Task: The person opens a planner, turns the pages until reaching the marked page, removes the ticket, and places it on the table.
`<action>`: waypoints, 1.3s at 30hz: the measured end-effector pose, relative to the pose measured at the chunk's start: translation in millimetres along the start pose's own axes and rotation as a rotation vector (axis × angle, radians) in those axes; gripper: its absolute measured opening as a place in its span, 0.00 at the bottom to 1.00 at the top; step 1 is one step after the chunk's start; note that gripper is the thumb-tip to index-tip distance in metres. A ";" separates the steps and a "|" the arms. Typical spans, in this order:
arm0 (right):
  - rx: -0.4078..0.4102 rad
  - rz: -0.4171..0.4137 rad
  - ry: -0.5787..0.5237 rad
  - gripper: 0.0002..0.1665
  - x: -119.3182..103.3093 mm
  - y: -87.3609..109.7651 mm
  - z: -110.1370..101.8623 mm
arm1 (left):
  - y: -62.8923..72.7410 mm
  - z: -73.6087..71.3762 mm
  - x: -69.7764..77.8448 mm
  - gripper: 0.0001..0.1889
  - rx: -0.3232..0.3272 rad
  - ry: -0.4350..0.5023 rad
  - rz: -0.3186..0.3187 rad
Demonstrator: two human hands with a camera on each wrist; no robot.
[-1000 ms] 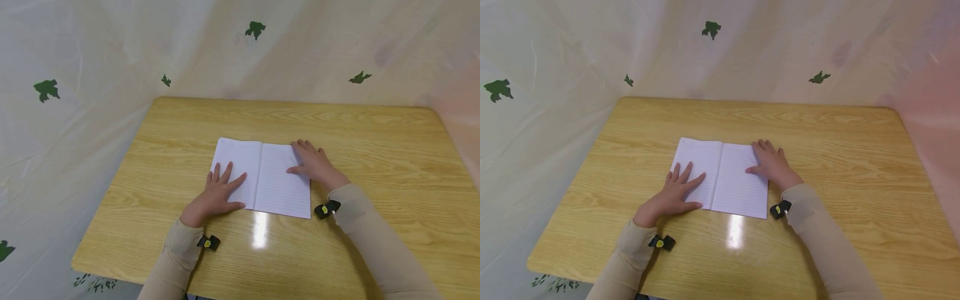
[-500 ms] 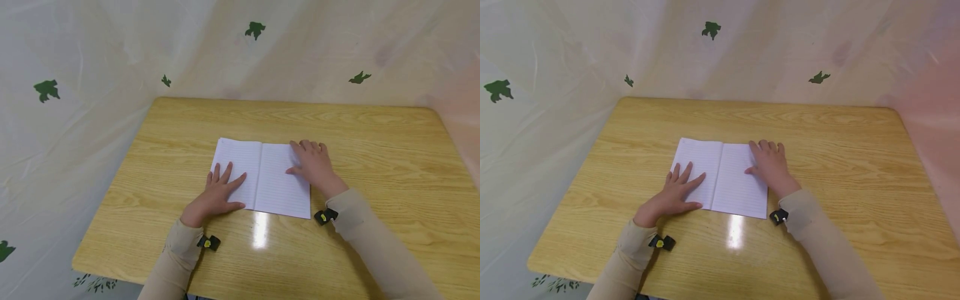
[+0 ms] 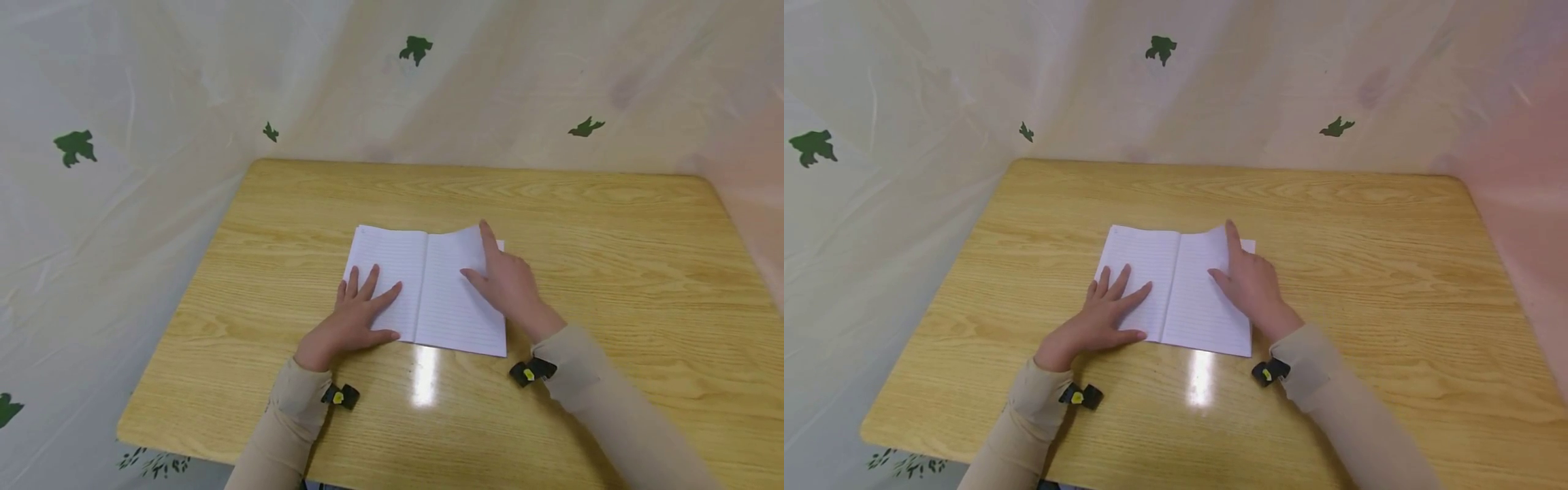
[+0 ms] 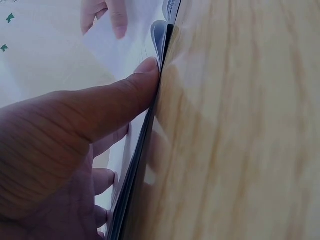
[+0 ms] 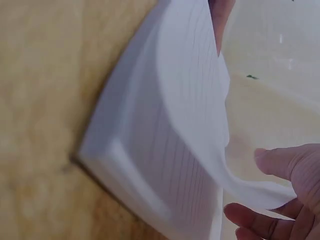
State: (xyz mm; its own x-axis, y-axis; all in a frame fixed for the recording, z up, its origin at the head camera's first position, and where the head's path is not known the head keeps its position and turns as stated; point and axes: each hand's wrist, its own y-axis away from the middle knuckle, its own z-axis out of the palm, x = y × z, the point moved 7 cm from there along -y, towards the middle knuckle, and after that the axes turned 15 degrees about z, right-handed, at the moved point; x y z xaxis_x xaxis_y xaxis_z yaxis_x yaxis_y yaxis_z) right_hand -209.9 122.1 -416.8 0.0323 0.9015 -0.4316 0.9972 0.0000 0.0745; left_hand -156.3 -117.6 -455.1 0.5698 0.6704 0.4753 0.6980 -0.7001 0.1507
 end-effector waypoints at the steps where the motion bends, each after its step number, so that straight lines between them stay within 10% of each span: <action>1: -0.010 -0.012 -0.008 0.50 -1.7 2.6 0.8 | 0.1 0.0 0.2 0.44 -0.002 0.002 0.000; 6: -0.087 -0.107 -0.025 0.39 -12.1 15.6 9.4 | 0.4 -1.4 2.5 0.44 -0.005 0.002 0.001; 18: -0.202 -0.169 -0.001 0.50 -31.0 41.7 28.6 | -0.9 -2.0 -0.2 0.56 0.028 0.015 -0.005; 39: -0.183 -0.295 0.026 0.48 -57.8 62.8 45.1 | -0.6 -5.5 -1.9 0.56 0.104 0.103 -0.038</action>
State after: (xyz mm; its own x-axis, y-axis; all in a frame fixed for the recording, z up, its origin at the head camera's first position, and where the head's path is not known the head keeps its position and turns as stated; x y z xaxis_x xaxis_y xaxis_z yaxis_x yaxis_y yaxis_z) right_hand -146.1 50.5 -427.7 -0.2599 0.8618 -0.4357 0.9345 0.3380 0.1111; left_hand -160.2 -119.8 -451.3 0.4985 0.6632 0.5583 0.7622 -0.6421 0.0821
